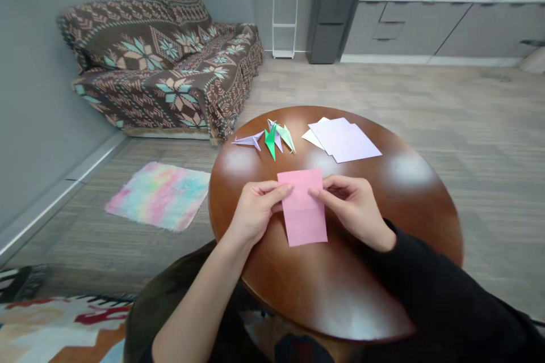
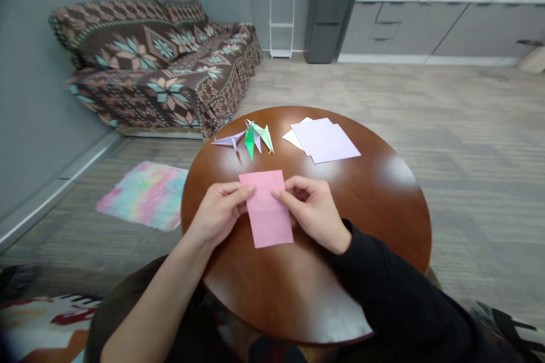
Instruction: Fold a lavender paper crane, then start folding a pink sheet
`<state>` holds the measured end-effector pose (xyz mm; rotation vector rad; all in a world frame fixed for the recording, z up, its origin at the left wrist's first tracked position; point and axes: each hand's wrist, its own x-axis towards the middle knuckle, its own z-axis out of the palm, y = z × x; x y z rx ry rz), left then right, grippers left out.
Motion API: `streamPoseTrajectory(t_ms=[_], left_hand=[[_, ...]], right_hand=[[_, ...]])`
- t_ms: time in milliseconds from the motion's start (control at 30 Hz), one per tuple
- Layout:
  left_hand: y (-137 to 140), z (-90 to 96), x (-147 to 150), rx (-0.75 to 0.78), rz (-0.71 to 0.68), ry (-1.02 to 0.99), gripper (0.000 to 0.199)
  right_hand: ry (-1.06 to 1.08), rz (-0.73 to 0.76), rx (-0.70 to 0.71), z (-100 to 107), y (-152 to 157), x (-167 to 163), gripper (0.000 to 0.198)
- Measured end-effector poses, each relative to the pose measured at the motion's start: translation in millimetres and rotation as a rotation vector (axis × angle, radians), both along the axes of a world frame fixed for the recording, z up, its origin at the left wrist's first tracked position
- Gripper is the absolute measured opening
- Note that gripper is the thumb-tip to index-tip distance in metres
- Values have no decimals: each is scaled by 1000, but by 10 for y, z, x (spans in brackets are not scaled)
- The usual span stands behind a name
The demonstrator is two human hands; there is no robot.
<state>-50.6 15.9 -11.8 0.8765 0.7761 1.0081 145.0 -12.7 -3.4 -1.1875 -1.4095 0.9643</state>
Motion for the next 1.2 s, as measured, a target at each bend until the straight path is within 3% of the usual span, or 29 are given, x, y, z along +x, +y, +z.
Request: streamPoseTrajectory(t_ms=[233, 500, 700, 900, 1200], left_hand=[[3, 1, 8, -8, 4, -16, 24], [-7, -53, -23, -19, -148, 179, 33], [16, -106, -41, 81, -68, 323, 34], [53, -178, -63, 131, 116, 293, 31], [2, -95, -17, 92, 135, 269, 33]], right_hand=[[16, -3, -14, -10, 3, 0, 21], [70, -51, -28, -43, 29, 12, 22], [35, -86, -87, -6, 22, 4, 25], [10, 51, -181, 11, 13, 0, 29], [-43, 277, -224, 23, -23, -28, 28]])
